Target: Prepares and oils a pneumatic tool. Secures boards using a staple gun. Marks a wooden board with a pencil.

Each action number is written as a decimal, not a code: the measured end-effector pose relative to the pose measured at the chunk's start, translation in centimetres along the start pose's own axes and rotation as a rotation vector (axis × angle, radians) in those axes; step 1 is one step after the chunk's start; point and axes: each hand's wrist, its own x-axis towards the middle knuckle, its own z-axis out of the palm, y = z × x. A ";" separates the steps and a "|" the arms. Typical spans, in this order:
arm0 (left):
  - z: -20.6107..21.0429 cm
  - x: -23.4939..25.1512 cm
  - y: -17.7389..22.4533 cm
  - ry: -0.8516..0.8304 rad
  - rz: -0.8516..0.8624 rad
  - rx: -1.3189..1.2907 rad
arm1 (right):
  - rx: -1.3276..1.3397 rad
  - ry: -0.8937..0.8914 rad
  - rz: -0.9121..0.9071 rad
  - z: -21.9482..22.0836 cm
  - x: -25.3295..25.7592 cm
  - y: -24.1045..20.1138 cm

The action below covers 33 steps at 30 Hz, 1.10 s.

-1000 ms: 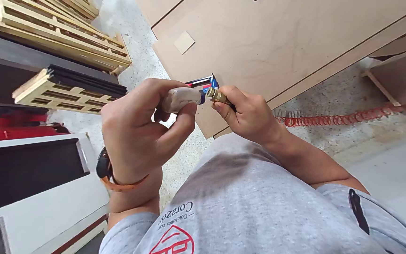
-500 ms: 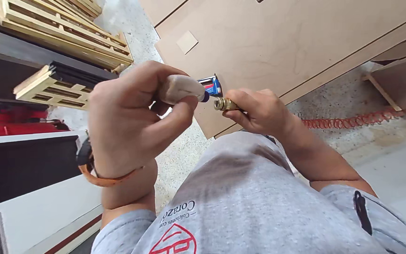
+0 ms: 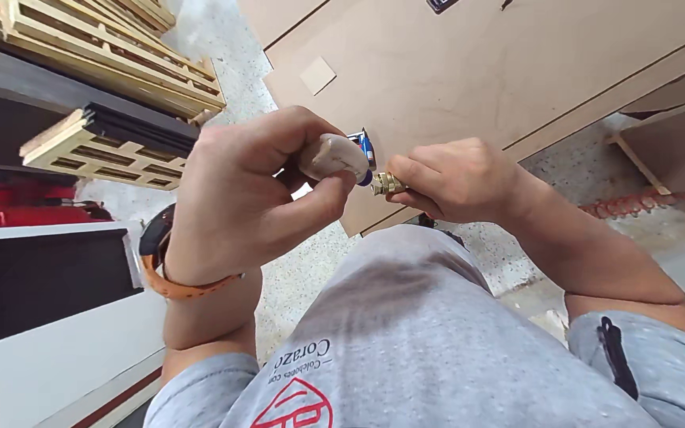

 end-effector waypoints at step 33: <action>6.1 -14.7 -13.7 0.553 -0.283 -1.091 | 1.037 0.697 0.885 5.3 -8.2 3.8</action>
